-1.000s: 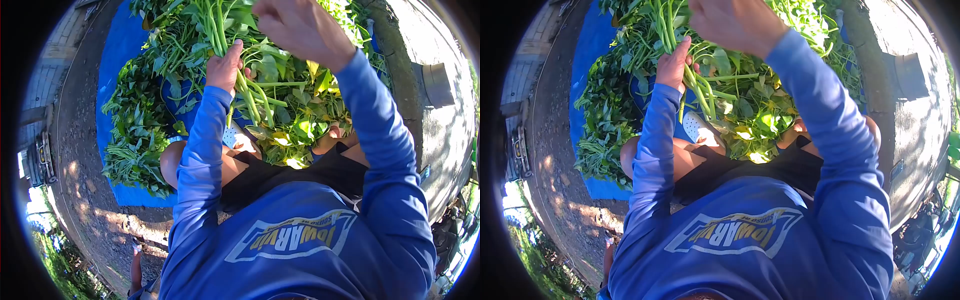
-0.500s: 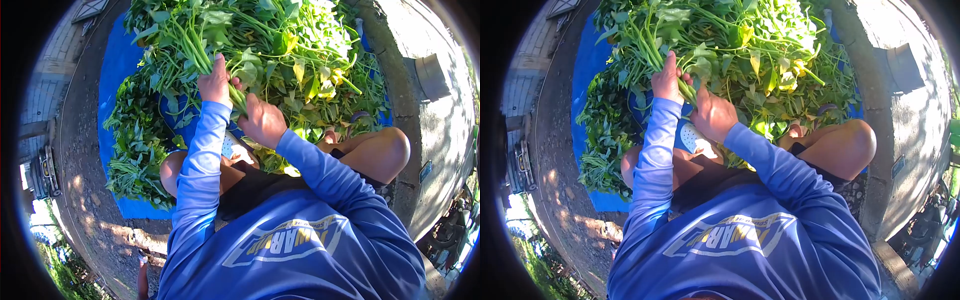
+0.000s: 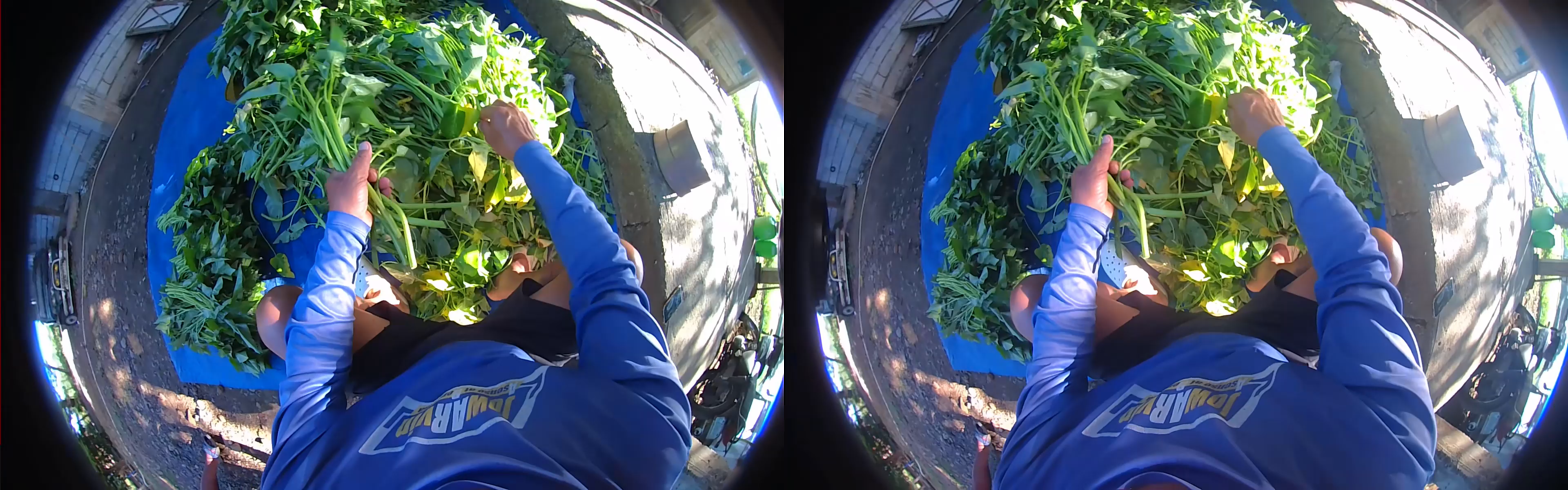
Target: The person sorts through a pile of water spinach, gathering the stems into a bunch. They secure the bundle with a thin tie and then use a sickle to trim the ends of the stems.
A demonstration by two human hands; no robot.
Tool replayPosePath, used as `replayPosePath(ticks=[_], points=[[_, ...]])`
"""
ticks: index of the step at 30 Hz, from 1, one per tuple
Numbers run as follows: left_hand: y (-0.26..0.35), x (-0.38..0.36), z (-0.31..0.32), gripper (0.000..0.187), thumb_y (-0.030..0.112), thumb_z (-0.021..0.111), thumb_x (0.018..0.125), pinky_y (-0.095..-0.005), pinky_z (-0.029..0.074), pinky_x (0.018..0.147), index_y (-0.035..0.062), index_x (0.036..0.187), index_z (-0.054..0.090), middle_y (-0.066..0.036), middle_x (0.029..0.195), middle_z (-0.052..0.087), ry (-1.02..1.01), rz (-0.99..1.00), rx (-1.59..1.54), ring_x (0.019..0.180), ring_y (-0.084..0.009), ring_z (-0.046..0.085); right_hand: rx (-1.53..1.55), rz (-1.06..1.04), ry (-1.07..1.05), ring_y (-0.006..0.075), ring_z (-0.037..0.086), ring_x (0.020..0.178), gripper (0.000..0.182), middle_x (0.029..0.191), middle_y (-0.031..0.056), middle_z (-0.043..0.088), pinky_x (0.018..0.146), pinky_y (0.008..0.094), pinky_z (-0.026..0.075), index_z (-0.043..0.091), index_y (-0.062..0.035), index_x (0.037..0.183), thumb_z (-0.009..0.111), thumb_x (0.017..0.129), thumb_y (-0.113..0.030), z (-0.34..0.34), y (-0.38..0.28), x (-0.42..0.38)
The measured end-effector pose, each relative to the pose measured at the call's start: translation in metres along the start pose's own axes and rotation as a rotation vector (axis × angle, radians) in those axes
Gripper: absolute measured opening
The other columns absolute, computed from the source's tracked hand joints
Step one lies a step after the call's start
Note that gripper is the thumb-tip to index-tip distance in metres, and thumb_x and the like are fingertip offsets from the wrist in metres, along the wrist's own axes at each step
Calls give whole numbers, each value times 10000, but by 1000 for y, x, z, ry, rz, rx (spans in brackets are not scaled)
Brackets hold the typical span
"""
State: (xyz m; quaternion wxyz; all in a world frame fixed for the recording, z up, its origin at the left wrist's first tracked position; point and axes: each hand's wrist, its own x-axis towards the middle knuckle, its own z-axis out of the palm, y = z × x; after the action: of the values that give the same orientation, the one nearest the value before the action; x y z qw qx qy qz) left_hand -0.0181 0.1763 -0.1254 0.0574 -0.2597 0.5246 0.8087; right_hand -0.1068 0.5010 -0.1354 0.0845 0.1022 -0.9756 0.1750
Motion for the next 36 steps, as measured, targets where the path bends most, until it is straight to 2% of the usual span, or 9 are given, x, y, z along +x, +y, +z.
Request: replayPosePath(ticks=[5,7,9,15,19,24,27,29,36], points=[[-17,8,-10,509,428,846,906,-415,566,495,57,727,550,-89,684,580,-13,-101,16,557,-255,666,274,148,-184,298,729,943,353,1036,160,775,875,448,568,762,-71,1172,663,989,-357,-55,-11,19],[-19,10,-11,507,425,842,910,-414,574,509,52,730,551,-91,698,585,-11,-129,0,580,-256,678,646,399,-231,140,620,784,343,873,30,695,722,340,537,773,-25,1124,676,1008,-333,-72,-19,25],[-17,8,-14,487,415,845,911,-412,579,519,33,775,575,-78,721,589,-33,-114,4,614,-261,691,897,403,-371,103,563,734,295,814,-4,630,640,302,476,784,-43,1096,675,1011,-304,-101,-22,24],[-15,2,-15,471,412,855,904,-416,575,506,19,828,607,-65,731,594,-34,-70,-15,612,-255,691,981,238,-210,82,517,703,289,812,-20,609,660,276,438,770,-19,1138,648,1030,-259,-157,-38,9],[-23,7,-23,470,409,871,889,-404,577,505,33,787,609,-78,731,613,-11,-99,-9,618,-254,702,1066,356,-241,82,610,797,288,884,1,662,729,267,492,759,6,1183,693,993,-200,-142,-39,-43],[-27,3,-26,481,385,867,892,-410,548,455,15,759,590,-89,694,590,-38,-58,-19,560,-247,671,-257,186,-259,323,737,1023,336,1115,169,769,917,440,570,758,-29,1207,646,914,-148,-70,-5,-69],[-26,4,-24,473,364,854,905,-413,544,451,9,751,581,-94,690,586,-39,-32,8,546,-250,660,160,-13,104,377,720,1111,355,1204,226,743,960,468,567,764,-62,1212,623,904,-169,-53,-48,-35],[-26,2,-21,450,365,861,897,-402,545,456,29,772,590,-83,676,576,-21,-73,36,552,-251,668,416,0,-37,394,721,1107,330,1206,240,739,972,463,565,771,-51,1176,623,912,-183,-51,-103,-2],[-19,-17,-9,419,312,811,937,-379,474,410,17,730,598,-77,601,544,24,28,-75,482,-216,608,-94,173,-134,402,728,1111,278,1169,220,760,956,478,584,795,-55,1109,704,907,-223,47,-134,116]])
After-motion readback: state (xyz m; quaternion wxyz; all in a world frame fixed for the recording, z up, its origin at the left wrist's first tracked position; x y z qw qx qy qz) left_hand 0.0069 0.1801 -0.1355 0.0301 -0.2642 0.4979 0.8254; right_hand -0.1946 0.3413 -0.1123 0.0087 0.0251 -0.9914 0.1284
